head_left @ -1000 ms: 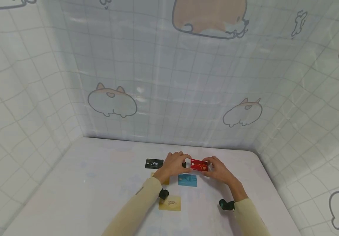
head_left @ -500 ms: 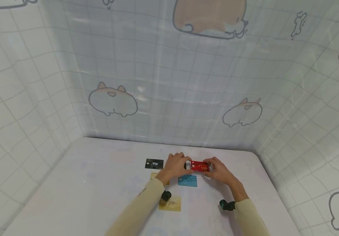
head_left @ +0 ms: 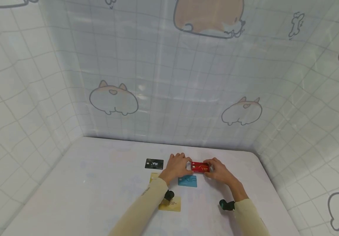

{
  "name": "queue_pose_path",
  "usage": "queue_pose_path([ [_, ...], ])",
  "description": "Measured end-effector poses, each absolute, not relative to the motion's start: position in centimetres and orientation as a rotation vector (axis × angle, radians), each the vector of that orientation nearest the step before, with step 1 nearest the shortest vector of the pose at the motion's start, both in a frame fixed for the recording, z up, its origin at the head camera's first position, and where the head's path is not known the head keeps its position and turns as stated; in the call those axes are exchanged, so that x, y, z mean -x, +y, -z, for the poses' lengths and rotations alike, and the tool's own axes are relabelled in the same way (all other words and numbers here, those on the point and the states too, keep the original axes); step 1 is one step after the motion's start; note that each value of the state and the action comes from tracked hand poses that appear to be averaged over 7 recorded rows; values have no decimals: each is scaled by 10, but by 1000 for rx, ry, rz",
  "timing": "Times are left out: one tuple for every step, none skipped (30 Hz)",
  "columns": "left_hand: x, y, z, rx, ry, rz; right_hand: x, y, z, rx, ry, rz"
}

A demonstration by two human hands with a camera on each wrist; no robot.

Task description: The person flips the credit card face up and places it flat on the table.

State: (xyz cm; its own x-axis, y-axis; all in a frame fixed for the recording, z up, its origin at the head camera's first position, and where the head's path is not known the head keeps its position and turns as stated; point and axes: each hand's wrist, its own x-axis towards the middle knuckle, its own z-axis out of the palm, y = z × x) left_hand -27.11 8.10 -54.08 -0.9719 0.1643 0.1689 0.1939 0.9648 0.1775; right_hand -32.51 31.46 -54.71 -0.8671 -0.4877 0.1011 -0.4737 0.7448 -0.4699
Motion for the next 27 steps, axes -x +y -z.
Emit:
queue_pose_path([
  [271,81,541,268,-2970,275,325,314,547,798,2911,758],
  [271,82,541,263,-2975,265,324,313,547,798,2913,752],
  [271,82,541,260,-2980,252,324,313,548,798,2915,743],
  [271,82,542,260,-2984,240,323,312,548,798,2915,740],
  [271,82,542,260,-2984,231,323,311,548,798,2917,735],
  [270,81,541,261,-2985,223,324,311,548,801,2919,726],
  [270,81,541,262,-2984,213,324,311,549,802,2917,723],
  [269,81,540,263,-2983,208,324,311,549,801,2916,721],
  [269,81,540,266,-2983,200,325,310,550,800,2916,716],
  [268,80,539,268,-2984,196,325,310,550,800,2914,714],
  [268,80,539,269,-2985,190,325,310,550,800,2912,711],
  [268,80,538,268,-2987,185,325,310,550,799,2907,714],
  [267,80,538,267,-2990,180,325,310,550,797,2903,721],
  [267,80,537,265,-2993,178,325,310,550,795,2900,725],
  [267,80,537,262,-2996,177,325,309,549,792,2897,729],
  [267,80,537,259,-2998,180,324,309,548,787,2894,732],
  [267,80,537,256,-3001,182,324,309,548,783,2893,733],
  [267,80,537,254,-3003,188,323,308,547,778,2891,733],
  [266,80,537,251,-3004,194,323,308,547,774,2891,730],
  [266,80,537,250,-3004,199,322,308,546,770,2888,727],
  [266,80,536,249,-3005,202,321,307,546,766,2886,722],
  [265,80,536,250,-3005,205,321,307,546,764,2886,719],
  [265,80,536,251,-3005,209,320,307,545,764,2885,713],
  [264,79,536,254,-3004,214,320,307,545,763,2883,711],
  [264,79,536,256,-3003,216,319,307,545,765,2882,707],
  [264,78,536,262,-3002,220,318,307,544,764,2880,705],
  [263,78,536,266,-3001,226,318,307,544,763,2882,703],
])
